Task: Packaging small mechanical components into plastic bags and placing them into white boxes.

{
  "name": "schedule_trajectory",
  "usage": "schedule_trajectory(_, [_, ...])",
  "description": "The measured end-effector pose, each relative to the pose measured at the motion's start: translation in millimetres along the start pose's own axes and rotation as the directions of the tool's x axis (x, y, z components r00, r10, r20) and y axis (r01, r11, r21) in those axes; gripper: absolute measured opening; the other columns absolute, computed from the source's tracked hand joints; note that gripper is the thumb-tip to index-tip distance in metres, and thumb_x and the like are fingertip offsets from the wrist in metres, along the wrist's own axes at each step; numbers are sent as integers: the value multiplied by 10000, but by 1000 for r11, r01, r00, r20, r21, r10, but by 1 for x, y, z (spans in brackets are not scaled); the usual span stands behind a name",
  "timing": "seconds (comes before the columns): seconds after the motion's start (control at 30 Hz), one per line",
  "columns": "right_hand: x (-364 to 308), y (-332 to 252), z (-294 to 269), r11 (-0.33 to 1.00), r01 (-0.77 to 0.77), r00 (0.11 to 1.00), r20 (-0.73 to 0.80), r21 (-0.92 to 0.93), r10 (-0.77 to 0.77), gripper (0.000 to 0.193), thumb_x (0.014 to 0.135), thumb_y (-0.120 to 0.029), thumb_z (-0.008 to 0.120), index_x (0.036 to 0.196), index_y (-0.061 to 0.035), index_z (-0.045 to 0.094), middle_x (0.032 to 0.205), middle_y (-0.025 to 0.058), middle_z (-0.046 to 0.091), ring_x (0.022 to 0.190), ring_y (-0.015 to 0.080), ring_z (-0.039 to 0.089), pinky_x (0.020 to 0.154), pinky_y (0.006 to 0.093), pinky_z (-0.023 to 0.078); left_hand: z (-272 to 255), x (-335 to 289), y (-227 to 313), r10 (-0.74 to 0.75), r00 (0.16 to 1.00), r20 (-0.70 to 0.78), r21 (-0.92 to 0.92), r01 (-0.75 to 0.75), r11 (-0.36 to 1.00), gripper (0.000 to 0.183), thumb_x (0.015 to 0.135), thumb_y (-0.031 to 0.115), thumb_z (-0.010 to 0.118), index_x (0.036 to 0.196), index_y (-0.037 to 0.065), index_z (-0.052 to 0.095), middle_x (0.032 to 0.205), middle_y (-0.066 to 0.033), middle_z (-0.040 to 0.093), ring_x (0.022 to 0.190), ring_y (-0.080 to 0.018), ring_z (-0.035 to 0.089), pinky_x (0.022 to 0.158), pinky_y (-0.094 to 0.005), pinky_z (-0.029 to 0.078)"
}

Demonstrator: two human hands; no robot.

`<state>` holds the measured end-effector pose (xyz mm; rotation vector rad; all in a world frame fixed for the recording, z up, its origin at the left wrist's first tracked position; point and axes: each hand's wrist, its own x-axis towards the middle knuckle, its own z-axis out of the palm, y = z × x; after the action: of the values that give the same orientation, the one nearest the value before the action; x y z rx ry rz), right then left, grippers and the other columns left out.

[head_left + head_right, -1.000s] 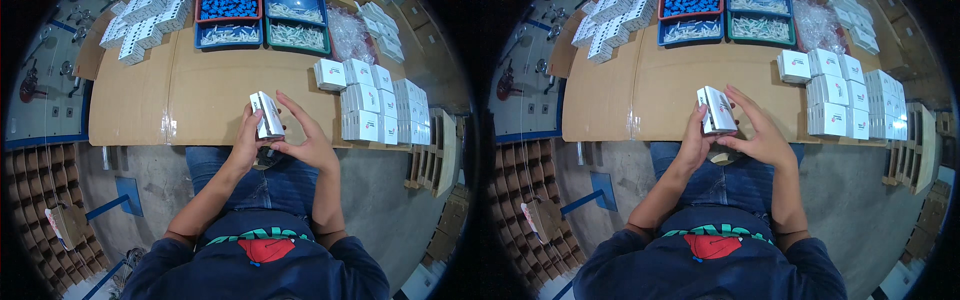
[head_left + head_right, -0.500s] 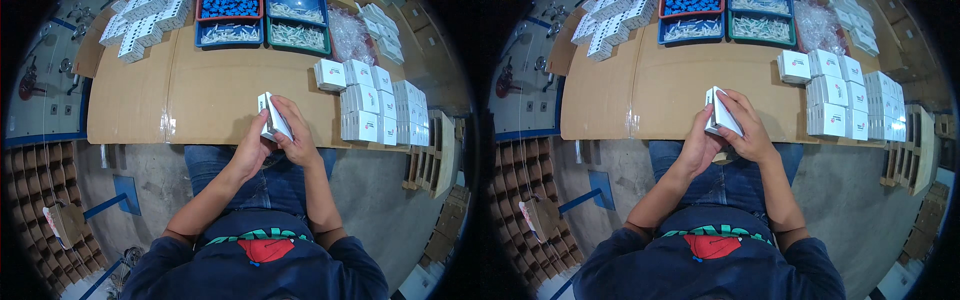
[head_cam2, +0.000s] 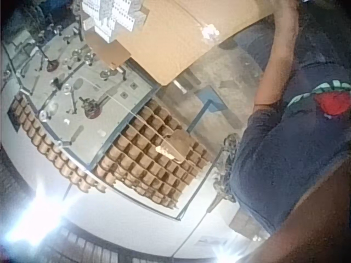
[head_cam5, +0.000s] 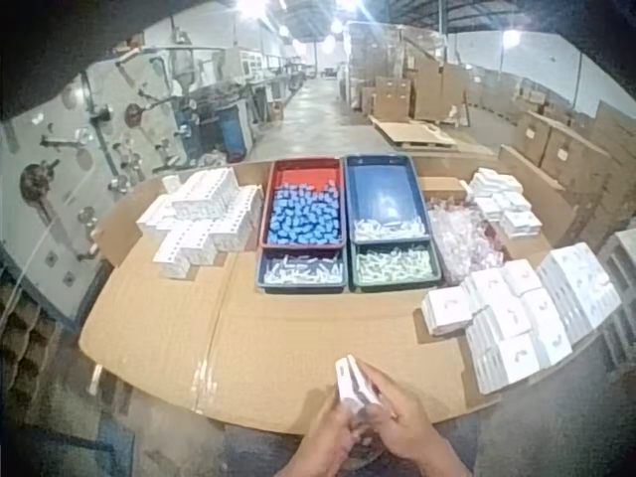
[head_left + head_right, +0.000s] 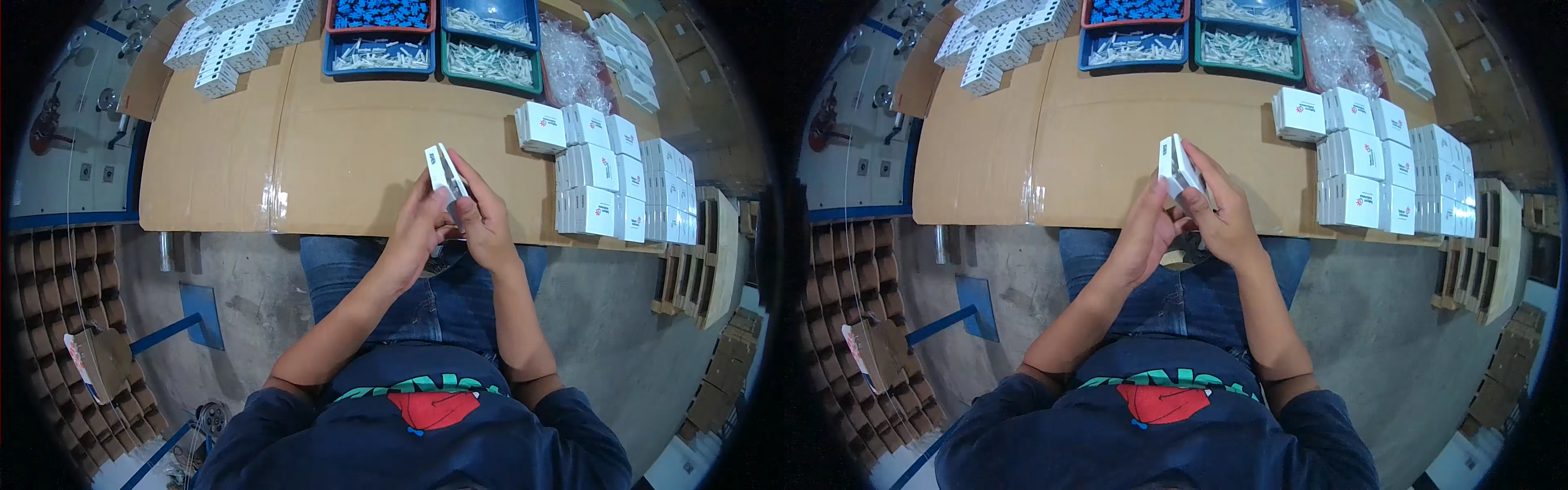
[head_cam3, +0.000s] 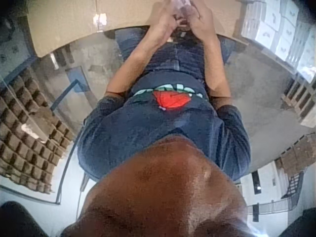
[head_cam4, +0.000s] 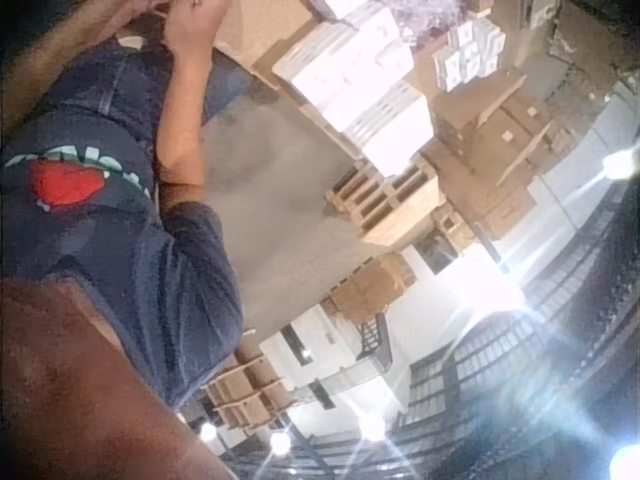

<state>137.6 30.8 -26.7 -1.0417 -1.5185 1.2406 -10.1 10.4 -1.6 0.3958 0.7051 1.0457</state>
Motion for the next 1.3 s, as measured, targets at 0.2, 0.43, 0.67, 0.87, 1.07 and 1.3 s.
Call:
schedule_trajectory(0.2, [2,-14,-7,995,94,988,125,-46,-87,846,852,-385,797,1538,-52,430,1617,195,361,1497,311,354,1193,392,302,-13,0,7,-30,998,-47,173,38,984,594,1049,516,504,1418,52,465,1171,-105,638,1007,-201,684,810,-377,614])
schedule_trajectory(0.43, [5,-10,-8,944,223,965,191,-243,-179,1071,691,-512,873,1551,-67,415,1632,206,326,1526,340,294,1223,461,263,-16,3,9,-89,995,-37,160,94,983,765,1013,704,357,1436,73,444,1200,-153,632,1047,-258,677,882,-409,583])
schedule_trajectory(0.67, [-1,-13,2,963,200,979,70,-178,-191,829,816,-438,795,1493,-68,493,1396,187,463,1293,348,480,1099,427,395,1,-7,10,-118,993,-18,68,119,991,674,1044,638,375,1425,88,451,1246,-111,608,1130,-212,632,969,-385,528])
schedule_trajectory(0.87, [-3,-6,-2,913,294,955,55,-285,-290,804,875,-584,665,1468,-65,504,1329,216,444,1225,356,482,1055,432,420,16,-11,9,-98,992,-78,76,103,992,585,1056,580,424,1357,87,516,1134,-68,639,1036,-154,643,888,-316,530])
schedule_trajectory(1.07, [-1,-6,3,879,394,917,61,-268,-393,719,953,-570,567,1422,-27,516,1343,267,512,1215,421,540,1009,463,461,15,-13,6,-52,995,-80,101,60,993,558,1065,550,429,1302,60,550,1133,-74,641,1020,-156,648,875,-321,538])
schedule_trajectory(1.3, [1,-4,1,846,451,890,70,-284,-451,690,994,-566,514,1424,-27,487,1346,270,534,1221,439,544,1011,466,466,18,-14,4,-16,994,-109,77,24,997,550,1070,525,437,1292,35,552,1139,-85,641,1011,-162,653,871,-328,544])
